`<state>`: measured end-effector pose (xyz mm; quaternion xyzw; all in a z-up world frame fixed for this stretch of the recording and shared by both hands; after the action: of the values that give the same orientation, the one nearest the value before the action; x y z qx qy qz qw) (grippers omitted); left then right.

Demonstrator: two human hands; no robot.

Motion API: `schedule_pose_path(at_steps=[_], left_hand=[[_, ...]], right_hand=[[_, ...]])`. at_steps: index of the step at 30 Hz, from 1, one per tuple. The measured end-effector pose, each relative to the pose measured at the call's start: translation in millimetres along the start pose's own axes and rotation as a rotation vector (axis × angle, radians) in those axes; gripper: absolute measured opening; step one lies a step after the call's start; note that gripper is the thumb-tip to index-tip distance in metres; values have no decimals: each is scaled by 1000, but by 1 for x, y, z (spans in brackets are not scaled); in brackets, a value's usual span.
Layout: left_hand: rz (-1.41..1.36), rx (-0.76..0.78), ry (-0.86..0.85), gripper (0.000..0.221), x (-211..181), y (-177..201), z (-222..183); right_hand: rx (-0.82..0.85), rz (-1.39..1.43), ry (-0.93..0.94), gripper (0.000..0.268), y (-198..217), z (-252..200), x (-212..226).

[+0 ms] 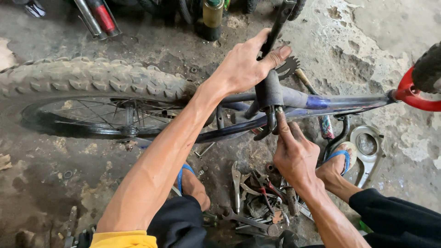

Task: Applying grease to a bicycle frame's bottom bracket shell and installing the crankset assembly.

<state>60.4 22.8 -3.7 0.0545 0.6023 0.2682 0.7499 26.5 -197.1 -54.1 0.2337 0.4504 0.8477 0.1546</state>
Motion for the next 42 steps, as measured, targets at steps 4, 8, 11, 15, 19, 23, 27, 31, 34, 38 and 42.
schedule_pose_path(at_steps=[4, 8, 11, 15, 19, 23, 27, 31, 34, 38, 42], left_hand=[[-8, 3, 2, 66, -2, 1, -1], [-11, 2, -2, 61, -2, 1, 0], [-9, 12, 12, 61, -3, 2, 0], [-18, 14, 21, 62, -4, 2, -2], [-7, 27, 34, 62, -6, 2, -2], [-26, 37, 35, 59, -4, 2, -2], [-9, 60, 13, 69, 0, -1, 1], [-22, 76, 37, 61, 2, -1, 2], [-39, 80, 44, 60, 0, -1, 0], [-23, 81, 53, 64, 0, 0, -1], [-23, 87, 70, 73, 2, -1, -1]], right_hand=[[84, 157, -138, 63, -2, 0, -3], [217, 710, -549, 54, -2, -4, -6], [193, 1201, -796, 55, -15, -17, -15], [149, 1595, -925, 47, 1, -9, 8], [66, 1935, -976, 35, 5, -1, 27], [-97, 2005, -1006, 12, 8, 9, 37], [-256, 2075, -953, 17, 5, 28, 65], [-292, 1691, -916, 44, -8, 33, 86], [-244, 1406, -810, 69, -27, 24, 90], [-146, 1060, -662, 86, -49, 10, 86], [-143, 727, -523, 82, -52, 4, 77]])
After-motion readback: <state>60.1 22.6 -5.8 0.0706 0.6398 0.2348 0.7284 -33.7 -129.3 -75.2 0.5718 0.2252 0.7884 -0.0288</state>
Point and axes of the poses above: each hand's wrist, its own z-axis towards the middle knuckle, its own y-axis out of the back of the hand, x = y × z, the point moved 6 cm from there along z, towards the middle knuckle
